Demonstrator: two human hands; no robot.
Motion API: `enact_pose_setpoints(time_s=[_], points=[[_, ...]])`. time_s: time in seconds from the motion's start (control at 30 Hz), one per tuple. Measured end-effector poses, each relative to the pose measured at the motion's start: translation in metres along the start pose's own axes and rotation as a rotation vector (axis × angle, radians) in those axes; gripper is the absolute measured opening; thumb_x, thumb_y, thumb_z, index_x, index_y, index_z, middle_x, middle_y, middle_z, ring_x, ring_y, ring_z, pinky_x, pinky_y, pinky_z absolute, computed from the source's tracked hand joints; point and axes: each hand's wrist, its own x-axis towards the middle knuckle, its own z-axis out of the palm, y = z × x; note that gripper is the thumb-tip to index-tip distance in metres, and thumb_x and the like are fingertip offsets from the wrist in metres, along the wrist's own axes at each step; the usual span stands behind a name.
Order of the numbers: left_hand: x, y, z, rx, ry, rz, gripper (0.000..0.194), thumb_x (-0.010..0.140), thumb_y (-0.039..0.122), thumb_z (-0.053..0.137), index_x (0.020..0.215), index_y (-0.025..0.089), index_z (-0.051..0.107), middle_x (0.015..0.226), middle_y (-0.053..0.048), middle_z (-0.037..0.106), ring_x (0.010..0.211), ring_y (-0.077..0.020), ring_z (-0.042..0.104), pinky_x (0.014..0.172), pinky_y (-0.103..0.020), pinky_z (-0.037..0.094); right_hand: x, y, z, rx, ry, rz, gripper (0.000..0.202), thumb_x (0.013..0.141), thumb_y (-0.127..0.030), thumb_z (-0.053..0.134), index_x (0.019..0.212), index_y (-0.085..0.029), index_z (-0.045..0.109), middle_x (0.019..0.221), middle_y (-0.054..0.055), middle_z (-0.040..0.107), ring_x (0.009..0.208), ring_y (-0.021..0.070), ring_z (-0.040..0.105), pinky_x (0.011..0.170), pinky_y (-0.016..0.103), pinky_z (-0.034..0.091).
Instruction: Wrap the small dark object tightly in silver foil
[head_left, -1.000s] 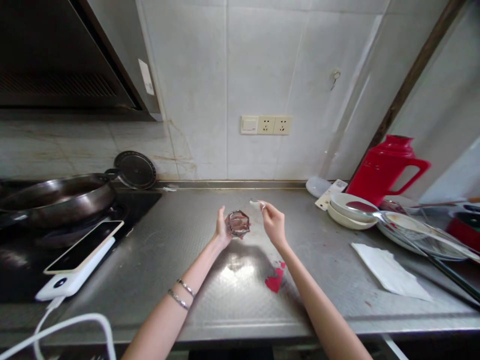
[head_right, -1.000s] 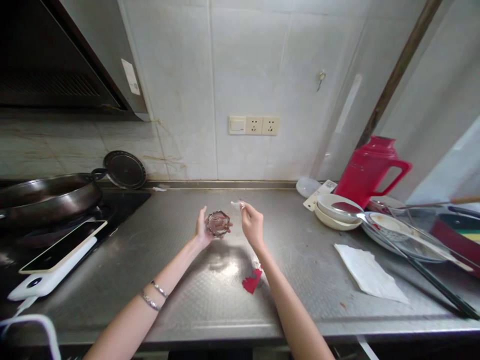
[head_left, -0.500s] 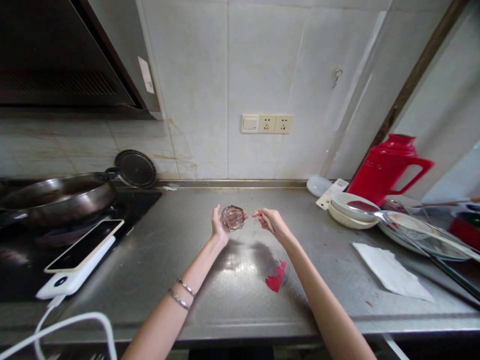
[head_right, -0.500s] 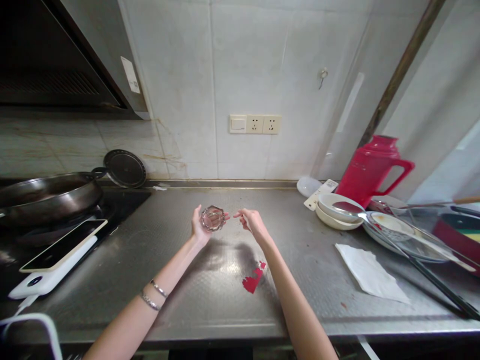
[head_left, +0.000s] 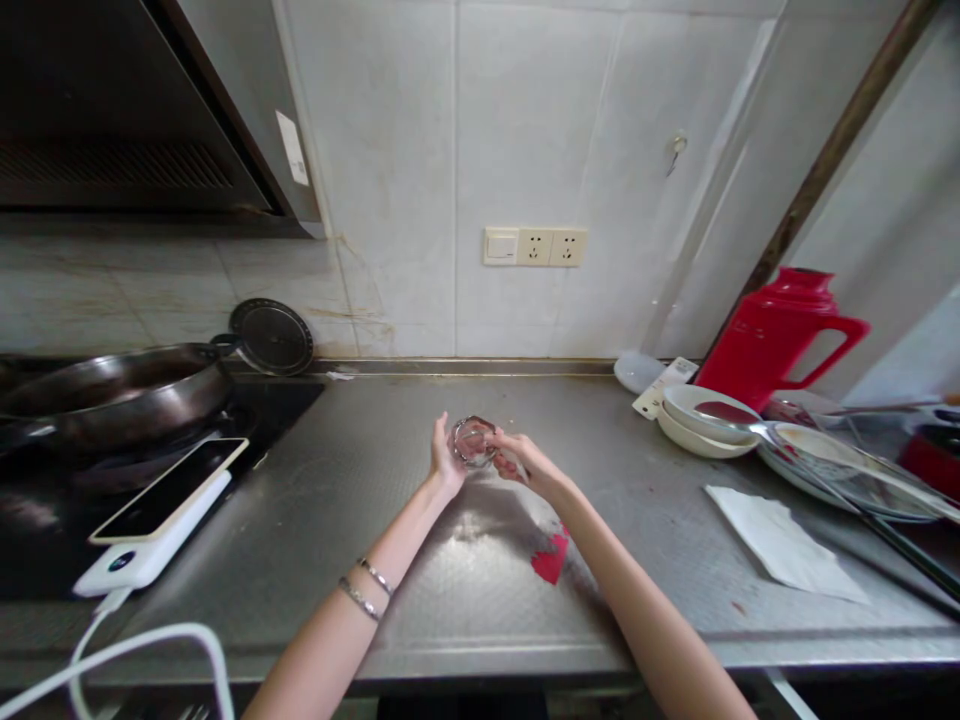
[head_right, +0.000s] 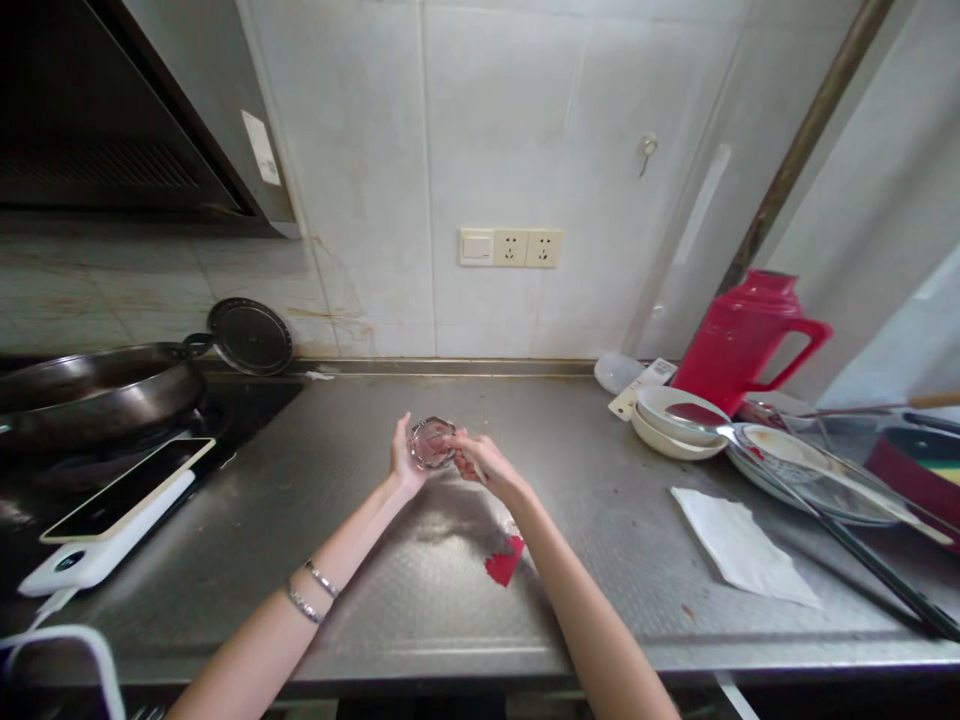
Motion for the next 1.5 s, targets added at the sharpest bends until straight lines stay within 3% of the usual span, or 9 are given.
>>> enact_pose_setpoints(time_s=[0.13,0.3,0.37,0.5,0.67,0.8,1.07,1.27,1.5], points=[[0.008,-0.005,-0.003,0.107,-0.049,0.078,0.056,0.082,0.057,0.040,0.088,0.008,0.066,0.082,-0.013,0.072,0.079,-0.0238,0.068,0.072,-0.032,0.052,0.003,0.001,0.001,-0.080,0.154,-0.112,0.037,0.066,-0.050,0.065,0.060,-0.015,0.056,0.042,-0.008,0.035,0.041,0.0061,0.026,0.041,0.022,0.017],[0.016,0.000,-0.013,0.514,0.038,0.467,0.047,0.082,0.048,0.048,0.109,0.012,0.060,0.109,-0.013,0.067,0.103,-0.0254,0.062,0.093,-0.039,0.044,0.001,-0.007,-0.008,-0.442,0.469,-0.328,0.041,0.068,-0.053,0.060,0.053,-0.015,0.058,0.044,-0.005,0.037,0.046,0.0091,0.035,0.046,0.023,0.024],[0.015,0.003,-0.017,0.679,-0.036,0.546,0.049,0.078,0.041,0.054,0.120,0.014,0.054,0.127,-0.015,0.057,0.112,-0.0269,0.056,0.097,-0.041,0.042,-0.002,-0.010,-0.012,-0.587,0.588,-0.375,0.043,0.068,-0.053,0.060,0.050,-0.015,0.057,0.045,-0.004,0.037,0.049,0.0095,0.036,0.048,0.023,0.024],[0.006,-0.004,-0.016,0.953,-0.240,0.563,0.078,0.073,0.036,0.063,0.140,0.017,0.028,0.148,-0.018,0.028,0.125,-0.0296,0.045,0.098,-0.043,0.042,-0.007,-0.012,-0.009,-0.771,0.729,-0.455,0.041,0.070,-0.050,0.060,0.050,-0.015,0.057,0.046,-0.003,0.040,0.052,0.0107,0.041,0.051,0.021,0.027],[-0.001,-0.023,-0.006,1.233,-0.156,0.548,0.114,0.060,0.041,0.076,0.145,0.016,0.005,0.148,-0.023,0.022,0.121,-0.0327,0.048,0.098,-0.046,0.042,-0.009,-0.006,0.001,-0.888,0.699,-0.491,0.035,0.069,-0.047,0.061,0.054,-0.015,0.060,0.049,0.000,0.054,0.051,0.0129,0.049,0.051,0.022,0.032],[0.000,-0.026,-0.005,1.264,-0.123,0.528,0.117,0.060,0.040,0.076,0.145,0.016,-0.001,0.144,-0.024,0.027,0.113,-0.0308,0.054,0.095,-0.047,0.044,-0.007,-0.001,0.004,-0.939,0.682,-0.493,0.030,0.070,-0.042,0.060,0.058,-0.015,0.061,0.056,0.005,0.063,0.057,0.0168,0.057,0.056,0.023,0.036],[0.008,-0.026,-0.013,1.231,-0.057,0.581,0.101,0.056,0.029,0.078,0.137,0.014,0.020,0.128,-0.019,0.047,0.115,-0.0289,0.052,0.095,-0.044,0.043,-0.004,0.000,0.001,-1.017,0.561,-0.496,0.037,0.074,-0.051,0.058,0.064,-0.016,0.065,0.060,0.006,0.065,0.060,0.0175,0.058,0.057,0.023,0.036],[0.013,-0.011,-0.018,1.104,-0.092,0.575,0.079,0.056,0.022,0.075,0.123,0.016,0.035,0.111,-0.011,0.056,0.096,-0.0218,0.059,0.090,-0.038,0.045,-0.004,-0.015,-0.029,-0.751,0.439,-0.411,0.049,0.085,-0.051,0.036,0.089,-0.015,0.069,0.067,0.003,0.063,0.066,0.0174,0.055,0.062,0.025,0.040],[0.010,0.004,-0.017,0.843,-0.155,0.468,0.071,0.054,0.018,0.071,0.114,0.020,0.034,0.100,-0.003,0.052,0.080,-0.0137,0.056,0.075,-0.029,0.045,0.015,-0.011,-0.066,-0.444,0.457,-0.370,0.046,0.067,-0.028,0.045,0.106,-0.009,0.063,0.065,0.003,0.061,0.057,0.0148,0.052,0.056,0.025,0.041]])
